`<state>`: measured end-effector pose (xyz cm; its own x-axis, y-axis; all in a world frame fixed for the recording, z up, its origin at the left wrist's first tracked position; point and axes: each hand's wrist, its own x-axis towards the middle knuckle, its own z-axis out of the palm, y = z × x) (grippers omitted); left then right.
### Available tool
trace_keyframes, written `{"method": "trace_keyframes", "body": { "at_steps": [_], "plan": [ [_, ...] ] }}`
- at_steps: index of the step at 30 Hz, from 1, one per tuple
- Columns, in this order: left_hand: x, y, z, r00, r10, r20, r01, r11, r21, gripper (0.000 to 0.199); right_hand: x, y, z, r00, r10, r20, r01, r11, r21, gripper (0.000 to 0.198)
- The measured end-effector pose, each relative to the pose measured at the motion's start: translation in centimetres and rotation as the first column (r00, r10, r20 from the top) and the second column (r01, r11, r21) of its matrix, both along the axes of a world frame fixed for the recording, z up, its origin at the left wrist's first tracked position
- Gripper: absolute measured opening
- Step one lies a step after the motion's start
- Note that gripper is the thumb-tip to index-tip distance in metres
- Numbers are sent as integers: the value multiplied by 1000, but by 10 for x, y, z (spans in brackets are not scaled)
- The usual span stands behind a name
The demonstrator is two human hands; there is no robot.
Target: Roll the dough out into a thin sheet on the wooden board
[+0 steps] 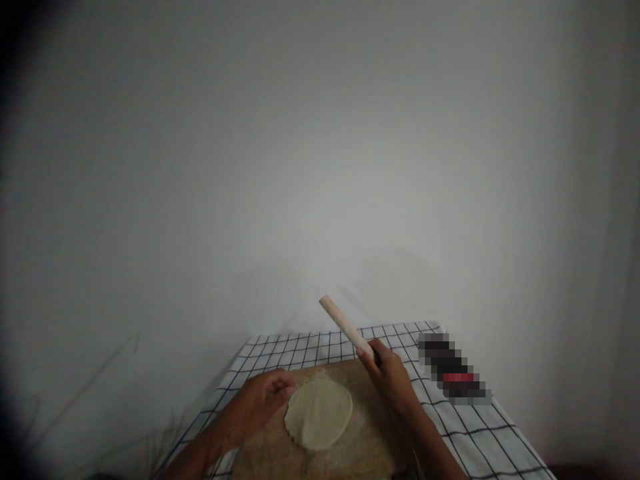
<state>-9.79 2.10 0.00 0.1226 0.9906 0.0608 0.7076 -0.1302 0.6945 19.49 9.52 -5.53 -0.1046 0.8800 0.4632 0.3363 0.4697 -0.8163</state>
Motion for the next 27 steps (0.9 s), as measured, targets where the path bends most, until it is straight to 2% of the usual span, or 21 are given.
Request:
{"method": "trace_keyframes", "body": {
  "at_steps": [2,5,9,12,14,17,19,22,24,27],
  "plan": [
    [20,14,3,992,-107,-74,112,991,67,31,3,0,0,998,-39,45,39,999,3,45],
    [40,28,3,969,-192,-158,205,976,71,37,8,1,-1,999,-49,24,50,998,-42,49],
    [37,42,-3,949,-243,-201,252,967,22,33,11,1,-2,998,-67,4,67,994,-84,50],
    [30,57,-9,949,-273,-159,271,962,-38,34,10,-1,-1,999,-47,-20,45,995,-93,50],
    [28,68,-12,960,-256,-111,252,966,-51,37,9,-3,0,999,-25,-32,21,995,-96,50],
    [26,74,-18,987,-155,-50,154,988,-22,44,9,-6,3,999,15,-30,-18,995,-97,49],
    [22,66,-21,994,-98,-39,97,994,-44,48,9,-7,4,1000,28,-3,-29,994,-101,48],
    [8,46,-21,993,-102,-63,93,987,-133,48,7,-9,5,998,26,64,-20,996,-91,48],
    [-4,39,-13,989,-82,-121,76,996,-52,40,5,-11,6,993,30,115,-22,997,-69,49],
    [-14,44,10,988,34,-150,-9,986,164,31,2,-13,6,968,36,248,-25,999,-48,52]
  ]
}}
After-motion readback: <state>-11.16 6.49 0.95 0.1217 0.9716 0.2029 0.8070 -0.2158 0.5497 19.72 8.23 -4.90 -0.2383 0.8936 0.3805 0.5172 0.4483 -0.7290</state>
